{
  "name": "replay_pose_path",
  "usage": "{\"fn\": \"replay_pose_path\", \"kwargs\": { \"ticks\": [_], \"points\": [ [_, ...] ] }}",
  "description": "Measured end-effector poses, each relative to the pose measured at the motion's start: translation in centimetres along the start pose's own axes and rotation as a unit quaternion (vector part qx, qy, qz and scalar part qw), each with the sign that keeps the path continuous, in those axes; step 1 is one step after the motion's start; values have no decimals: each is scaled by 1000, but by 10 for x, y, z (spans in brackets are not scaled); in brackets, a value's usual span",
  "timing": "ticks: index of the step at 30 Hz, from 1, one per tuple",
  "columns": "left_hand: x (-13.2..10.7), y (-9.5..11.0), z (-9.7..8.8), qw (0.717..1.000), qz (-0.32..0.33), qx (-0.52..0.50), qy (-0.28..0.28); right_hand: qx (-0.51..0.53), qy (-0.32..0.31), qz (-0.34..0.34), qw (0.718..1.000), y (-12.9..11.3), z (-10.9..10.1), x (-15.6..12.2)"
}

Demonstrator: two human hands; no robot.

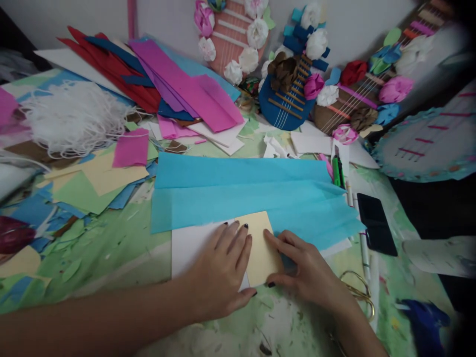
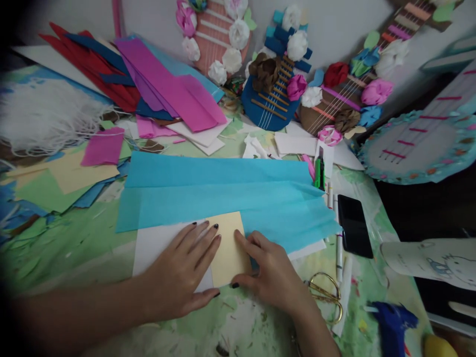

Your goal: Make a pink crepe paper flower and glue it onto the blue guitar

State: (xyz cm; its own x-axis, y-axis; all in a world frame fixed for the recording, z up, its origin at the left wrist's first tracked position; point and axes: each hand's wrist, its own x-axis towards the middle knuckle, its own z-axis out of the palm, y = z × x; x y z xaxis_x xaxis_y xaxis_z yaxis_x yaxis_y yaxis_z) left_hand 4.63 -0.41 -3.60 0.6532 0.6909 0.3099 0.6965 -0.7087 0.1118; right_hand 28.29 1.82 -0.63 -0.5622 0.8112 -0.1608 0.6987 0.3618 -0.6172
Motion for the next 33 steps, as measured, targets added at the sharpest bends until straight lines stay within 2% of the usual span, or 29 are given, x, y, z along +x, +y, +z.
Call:
{"fn": "replay_pose_path", "kwargs": {
  "ticks": [10, 14, 25, 33],
  "points": [
    [3, -6, -3, 998, -13, -38, -50, 15, -3, 6, 1000, -2, -2, -2],
    [3, -8, -3, 997, -11, -44, -64, 12, 23, 12, 1000, 5, -8, -3],
    [9, -22, -14, 993, 2, -86, -81, 22, 4, -16, 1000, 11, -18, -6],
    [10, -20, -11, 996, 24, -41, -78, 9, 0, -26, 1000, 13, -16, -7]
  ]
}}
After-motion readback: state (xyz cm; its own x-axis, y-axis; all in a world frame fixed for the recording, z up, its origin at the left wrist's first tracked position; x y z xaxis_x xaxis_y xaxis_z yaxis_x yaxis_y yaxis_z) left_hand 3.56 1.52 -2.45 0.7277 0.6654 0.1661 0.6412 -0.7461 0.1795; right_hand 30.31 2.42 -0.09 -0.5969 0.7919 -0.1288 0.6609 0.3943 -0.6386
